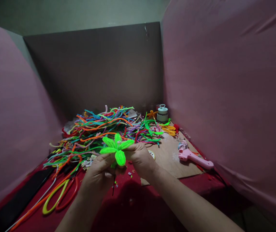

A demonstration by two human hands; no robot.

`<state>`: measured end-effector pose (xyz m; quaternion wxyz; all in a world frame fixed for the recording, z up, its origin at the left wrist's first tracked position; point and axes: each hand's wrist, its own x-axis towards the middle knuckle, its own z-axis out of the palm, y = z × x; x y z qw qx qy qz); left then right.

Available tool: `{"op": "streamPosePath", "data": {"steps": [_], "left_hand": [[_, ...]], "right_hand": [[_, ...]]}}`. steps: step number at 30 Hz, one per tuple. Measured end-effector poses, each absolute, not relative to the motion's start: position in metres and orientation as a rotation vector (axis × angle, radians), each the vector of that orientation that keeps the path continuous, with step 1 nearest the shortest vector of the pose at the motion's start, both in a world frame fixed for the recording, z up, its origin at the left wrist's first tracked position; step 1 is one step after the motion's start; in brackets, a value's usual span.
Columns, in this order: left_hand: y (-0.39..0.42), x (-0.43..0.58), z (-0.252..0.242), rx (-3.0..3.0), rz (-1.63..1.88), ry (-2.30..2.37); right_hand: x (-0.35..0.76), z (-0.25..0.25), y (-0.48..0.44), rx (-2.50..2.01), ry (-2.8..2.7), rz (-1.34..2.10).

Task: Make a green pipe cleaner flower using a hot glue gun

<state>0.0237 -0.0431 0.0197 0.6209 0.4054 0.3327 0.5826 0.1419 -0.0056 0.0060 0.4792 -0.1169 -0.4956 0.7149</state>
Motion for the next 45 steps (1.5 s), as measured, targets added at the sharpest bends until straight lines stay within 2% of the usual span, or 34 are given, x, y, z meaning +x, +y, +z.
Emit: {"op": "streamPosePath", "data": {"steps": [12, 25, 31, 37, 42, 45], "left_hand": [[-0.043, 0.012, 0.011, 0.82, 1.151, 0.644], [-0.048, 0.009, 0.023, 1.092, 1.341, 0.81], [-0.036, 0.004, 0.027, 1.075, 1.512, 0.831], [-0.014, -0.008, 0.04, 0.981, 1.616, 0.756], [0.005, -0.013, 0.043, 0.853, 1.653, 0.663], [0.013, -0.015, 0.034, 0.811, 1.641, 0.652]], "right_hand": [[0.145, 0.01, -0.007, -0.306, -1.272, 1.794], [0.136, 0.019, -0.007, -0.287, -1.193, 1.698], [0.128, 0.021, -0.002, -0.162, -1.391, 1.736], [0.148, 0.019, 0.03, -0.561, -1.218, 1.436], [0.176, 0.016, 0.059, -0.694, -1.016, 1.231], [0.188, 0.013, 0.06, -0.804, -1.087, 1.12]]}}
